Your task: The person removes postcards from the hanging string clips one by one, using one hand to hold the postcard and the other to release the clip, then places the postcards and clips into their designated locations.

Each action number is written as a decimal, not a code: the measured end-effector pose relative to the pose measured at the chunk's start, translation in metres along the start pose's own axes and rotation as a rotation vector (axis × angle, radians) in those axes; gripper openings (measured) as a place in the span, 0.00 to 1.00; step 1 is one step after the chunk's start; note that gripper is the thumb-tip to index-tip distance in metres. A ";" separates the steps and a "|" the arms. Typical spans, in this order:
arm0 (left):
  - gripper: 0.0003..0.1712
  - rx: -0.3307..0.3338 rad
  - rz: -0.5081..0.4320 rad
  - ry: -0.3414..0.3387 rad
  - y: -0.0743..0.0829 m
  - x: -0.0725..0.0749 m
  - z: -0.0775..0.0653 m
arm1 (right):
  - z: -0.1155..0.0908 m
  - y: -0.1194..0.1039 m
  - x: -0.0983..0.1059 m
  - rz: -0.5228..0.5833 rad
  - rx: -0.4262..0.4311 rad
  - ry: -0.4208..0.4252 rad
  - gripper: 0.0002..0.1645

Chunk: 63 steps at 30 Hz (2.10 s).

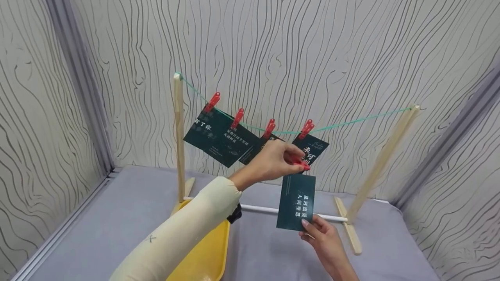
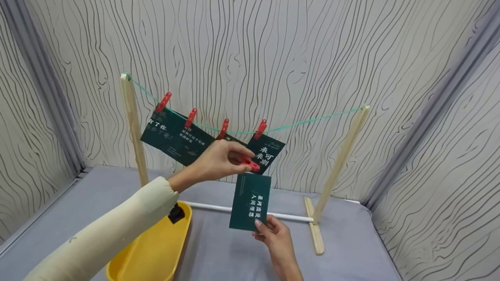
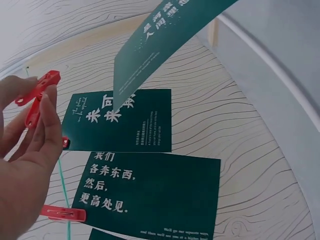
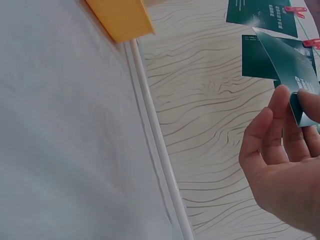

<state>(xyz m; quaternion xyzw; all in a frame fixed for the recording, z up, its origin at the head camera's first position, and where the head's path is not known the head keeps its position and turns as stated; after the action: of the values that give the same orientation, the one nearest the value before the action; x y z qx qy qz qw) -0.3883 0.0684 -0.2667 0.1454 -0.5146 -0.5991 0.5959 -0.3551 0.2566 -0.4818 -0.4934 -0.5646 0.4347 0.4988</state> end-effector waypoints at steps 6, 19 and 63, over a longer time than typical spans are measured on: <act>0.15 -0.006 0.043 -0.018 -0.009 -0.005 -0.014 | -0.006 0.009 -0.005 -0.034 -0.032 -0.038 0.31; 0.15 0.039 0.253 -0.054 -0.046 -0.004 -0.038 | -0.018 0.024 -0.023 -0.049 -0.072 -0.165 0.29; 0.06 0.480 0.313 -0.258 -0.205 0.028 -0.145 | -0.044 0.084 -0.055 -0.147 -0.150 -0.311 0.24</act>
<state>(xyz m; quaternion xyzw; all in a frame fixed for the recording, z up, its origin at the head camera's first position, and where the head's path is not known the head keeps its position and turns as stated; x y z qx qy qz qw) -0.3971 -0.0687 -0.4786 0.1240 -0.7288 -0.3750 0.5593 -0.3000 0.2138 -0.5659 -0.4137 -0.7002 0.4247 0.3977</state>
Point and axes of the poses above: each hand's wrist, its own z-axis towards the middle knuckle, its own x-axis out of the back of the hand, y = z × x, the point moved 8 cm from there along z, towards the middle knuckle, and after that the axes turned 9 degrees about -z, right-handed, at the moved point
